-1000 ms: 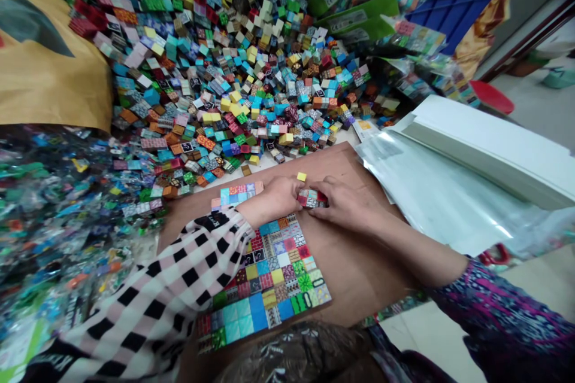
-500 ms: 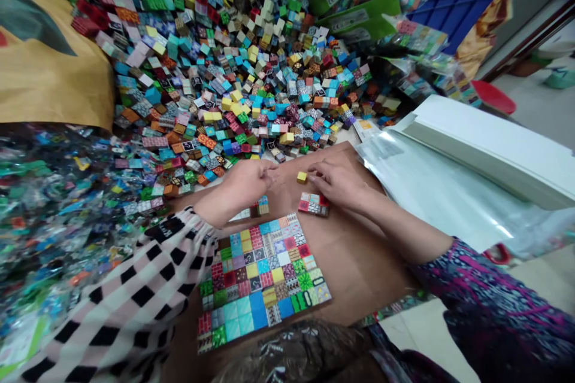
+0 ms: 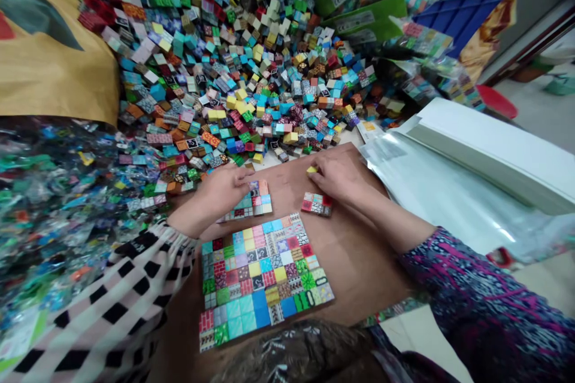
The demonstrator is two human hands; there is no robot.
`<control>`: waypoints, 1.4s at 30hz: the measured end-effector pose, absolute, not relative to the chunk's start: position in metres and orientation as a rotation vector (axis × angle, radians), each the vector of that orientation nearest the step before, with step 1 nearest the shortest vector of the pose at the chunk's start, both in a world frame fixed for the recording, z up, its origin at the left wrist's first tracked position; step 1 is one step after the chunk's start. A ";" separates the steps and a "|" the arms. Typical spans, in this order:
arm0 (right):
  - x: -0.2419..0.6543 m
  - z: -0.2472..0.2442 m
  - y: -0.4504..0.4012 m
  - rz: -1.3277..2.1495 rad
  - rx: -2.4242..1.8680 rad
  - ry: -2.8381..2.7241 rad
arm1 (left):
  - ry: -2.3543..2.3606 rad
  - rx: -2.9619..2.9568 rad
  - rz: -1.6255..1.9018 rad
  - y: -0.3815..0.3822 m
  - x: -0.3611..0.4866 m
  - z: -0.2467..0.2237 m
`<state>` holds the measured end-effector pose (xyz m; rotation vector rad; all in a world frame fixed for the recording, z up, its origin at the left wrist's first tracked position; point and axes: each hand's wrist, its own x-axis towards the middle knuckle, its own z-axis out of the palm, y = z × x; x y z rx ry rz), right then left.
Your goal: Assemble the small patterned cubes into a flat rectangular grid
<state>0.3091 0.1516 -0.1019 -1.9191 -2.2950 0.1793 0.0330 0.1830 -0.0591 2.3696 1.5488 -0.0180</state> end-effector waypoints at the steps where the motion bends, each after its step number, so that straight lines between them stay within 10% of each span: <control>1: 0.308 -0.100 0.149 0.170 -1.904 -2.282 | 1.492 2.425 -0.025 0.183 0.030 -0.062; 42: 0.244 -0.102 0.146 0.859 -1.588 -2.188 | 1.081 2.435 -0.031 0.178 0.024 -0.092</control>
